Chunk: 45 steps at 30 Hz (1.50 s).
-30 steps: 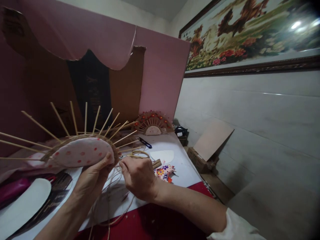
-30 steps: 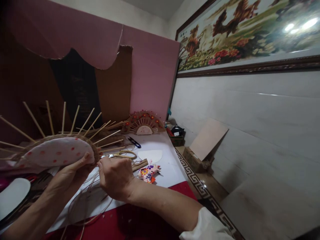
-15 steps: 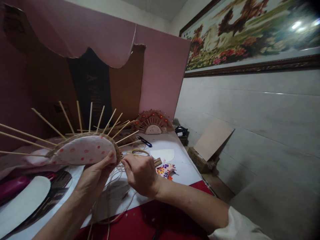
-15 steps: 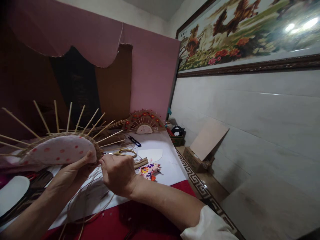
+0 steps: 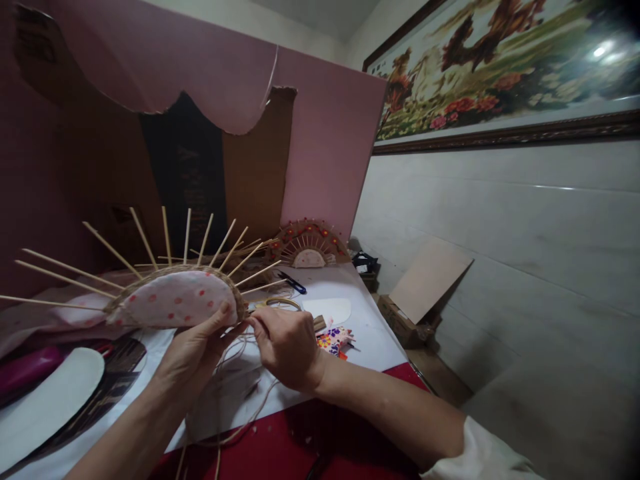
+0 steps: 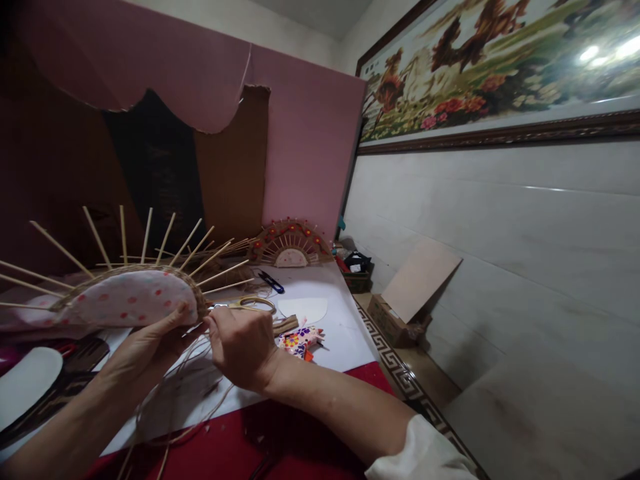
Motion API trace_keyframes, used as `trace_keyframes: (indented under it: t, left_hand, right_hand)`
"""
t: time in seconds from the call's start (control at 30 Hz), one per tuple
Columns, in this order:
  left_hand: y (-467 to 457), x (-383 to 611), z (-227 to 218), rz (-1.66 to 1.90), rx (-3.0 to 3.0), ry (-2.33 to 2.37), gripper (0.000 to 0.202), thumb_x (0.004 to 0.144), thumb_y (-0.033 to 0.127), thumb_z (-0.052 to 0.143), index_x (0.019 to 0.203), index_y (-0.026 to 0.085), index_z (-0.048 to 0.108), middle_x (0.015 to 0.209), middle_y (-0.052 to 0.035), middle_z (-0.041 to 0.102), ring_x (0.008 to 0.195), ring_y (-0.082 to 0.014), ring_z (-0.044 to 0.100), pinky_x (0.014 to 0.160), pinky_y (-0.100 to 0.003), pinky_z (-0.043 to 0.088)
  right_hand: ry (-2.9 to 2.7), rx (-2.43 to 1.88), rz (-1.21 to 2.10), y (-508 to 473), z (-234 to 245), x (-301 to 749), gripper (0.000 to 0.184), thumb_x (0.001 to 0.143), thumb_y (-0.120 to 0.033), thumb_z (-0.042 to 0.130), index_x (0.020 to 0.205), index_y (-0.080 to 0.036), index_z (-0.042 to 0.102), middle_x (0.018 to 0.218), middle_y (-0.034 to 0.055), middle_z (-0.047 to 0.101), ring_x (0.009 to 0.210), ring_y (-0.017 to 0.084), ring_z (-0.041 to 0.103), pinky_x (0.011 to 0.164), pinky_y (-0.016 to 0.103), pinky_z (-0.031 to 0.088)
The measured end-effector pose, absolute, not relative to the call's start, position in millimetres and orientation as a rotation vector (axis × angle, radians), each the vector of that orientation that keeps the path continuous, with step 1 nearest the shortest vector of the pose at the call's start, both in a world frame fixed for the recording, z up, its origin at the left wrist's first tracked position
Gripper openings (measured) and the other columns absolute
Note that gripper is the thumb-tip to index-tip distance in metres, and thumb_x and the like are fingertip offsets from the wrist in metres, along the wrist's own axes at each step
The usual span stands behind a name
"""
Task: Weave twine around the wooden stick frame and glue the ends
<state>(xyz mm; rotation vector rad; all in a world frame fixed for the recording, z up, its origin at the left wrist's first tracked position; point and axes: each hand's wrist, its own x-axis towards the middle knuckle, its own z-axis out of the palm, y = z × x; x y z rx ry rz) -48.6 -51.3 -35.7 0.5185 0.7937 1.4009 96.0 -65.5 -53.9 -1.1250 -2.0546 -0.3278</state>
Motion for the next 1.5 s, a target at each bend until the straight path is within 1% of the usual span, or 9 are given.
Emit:
trace_keyframes:
  t: [0.27, 0.57, 0.73, 0.93, 1.1, 1.2, 1.33, 1.4, 1.5]
  left_hand:
    - [-49.4, -50.8, -39.1, 1.389, 0.522, 0.812, 0.025, 0.079, -0.003, 0.055, 0.065, 0.013, 0.068, 0.064, -0.0017, 0.070, 0.060, -0.0157, 0.065, 0.062, -0.032, 0.062]
    - [-46.5, -49.2, -43.3, 1.436, 0.503, 0.822, 0.023, 0.078, -0.003, 0.056, 0.064, 0.012, 0.067, 0.064, -0.0022, 0.068, 0.059, -0.0140, 0.064, 0.056, -0.029, 0.061]
    - [-44.3, -48.5, -45.0, 1.438, 0.505, 0.812, 0.023, 0.078, -0.004, 0.054, 0.066, 0.011, 0.067, 0.065, -0.0023, 0.068, 0.060, -0.0131, 0.063, 0.057, -0.029, 0.061]
    - [-44.8, -47.9, -44.3, 1.438, 0.523, 0.805, 0.020, 0.079, -0.002, 0.055, 0.068, 0.011, 0.067, 0.067, -0.0019, 0.068, 0.061, -0.0122, 0.063, 0.057, -0.026, 0.059]
    - [-46.7, -50.1, -44.1, 1.407, 0.532, 0.809, 0.018, 0.080, 0.000, 0.055, 0.072, 0.010, 0.067, 0.070, -0.0030, 0.070, 0.064, -0.0135, 0.065, 0.058, -0.027, 0.059]
    - [-47.8, -49.9, -43.5, 1.388, 0.510, 0.800, 0.019, 0.080, -0.001, 0.055, 0.071, 0.010, 0.066, 0.068, -0.0024, 0.070, 0.062, -0.0135, 0.065, 0.060, -0.029, 0.059]
    - [-49.1, -47.9, -43.0, 1.364, 0.423, 0.782, 0.023, 0.082, -0.002, 0.052, 0.066, 0.011, 0.063, 0.062, -0.0027, 0.067, 0.058, -0.0154, 0.065, 0.065, -0.037, 0.060]
    - [-48.9, -47.2, -43.2, 1.358, 0.380, 0.769, 0.021, 0.083, 0.000, 0.052, 0.067, 0.011, 0.062, 0.063, -0.0044, 0.068, 0.059, -0.0170, 0.065, 0.067, -0.041, 0.059]
    - [-48.6, -46.3, -43.2, 1.354, 0.331, 0.741, 0.020, 0.085, 0.005, 0.053, 0.068, 0.011, 0.061, 0.065, -0.0070, 0.067, 0.061, -0.0188, 0.066, 0.065, -0.040, 0.059]
  right_hand:
    - [-2.077, -1.093, -0.334, -65.6, -59.7, 96.8, 0.024, 0.095, -0.026, 0.039, 0.086, -0.017, 0.059, 0.072, 0.0019, 0.069, 0.063, 0.014, 0.063, 0.057, 0.027, 0.034]
    - [-2.061, -1.067, -0.366, -64.5, -58.3, 99.3, 0.022, 0.095, -0.027, 0.040, 0.083, -0.018, 0.057, 0.070, 0.0012, 0.068, 0.063, 0.014, 0.063, 0.059, 0.027, 0.035]
    - [-2.050, -1.054, -0.375, -64.4, -58.0, 99.5, 0.023, 0.095, -0.026, 0.039, 0.083, -0.018, 0.057, 0.070, 0.0012, 0.068, 0.062, 0.014, 0.062, 0.059, 0.026, 0.035]
    - [-2.061, -1.042, -0.370, -65.3, -57.3, 99.3, 0.023, 0.095, -0.026, 0.040, 0.081, -0.018, 0.058, 0.070, 0.0008, 0.068, 0.062, 0.014, 0.062, 0.060, 0.026, 0.035]
    - [-2.042, -1.054, -0.376, -65.2, -56.1, 100.1, 0.024, 0.094, -0.026, 0.040, 0.082, -0.018, 0.059, 0.068, 0.0000, 0.067, 0.062, 0.013, 0.062, 0.058, 0.027, 0.034]
    - [-2.027, -1.033, -0.372, -65.6, -55.8, 101.6, 0.023, 0.094, -0.025, 0.041, 0.081, -0.018, 0.059, 0.068, 0.0000, 0.067, 0.061, 0.013, 0.062, 0.058, 0.026, 0.034]
    - [-1.965, -1.004, -0.356, -67.9, -55.1, 104.4, 0.020, 0.094, -0.023, 0.046, 0.083, -0.017, 0.062, 0.068, 0.0008, 0.068, 0.059, 0.013, 0.062, 0.057, 0.026, 0.033]
    - [-1.957, -0.997, -0.322, -68.8, -54.5, 105.6, 0.020, 0.093, -0.022, 0.046, 0.083, -0.016, 0.062, 0.069, 0.0017, 0.068, 0.060, 0.013, 0.063, 0.058, 0.026, 0.034]
    - [-1.965, -0.974, -0.289, -70.4, -53.3, 106.5, 0.019, 0.093, -0.021, 0.047, 0.085, -0.015, 0.063, 0.072, 0.0030, 0.069, 0.063, 0.014, 0.064, 0.059, 0.026, 0.036]
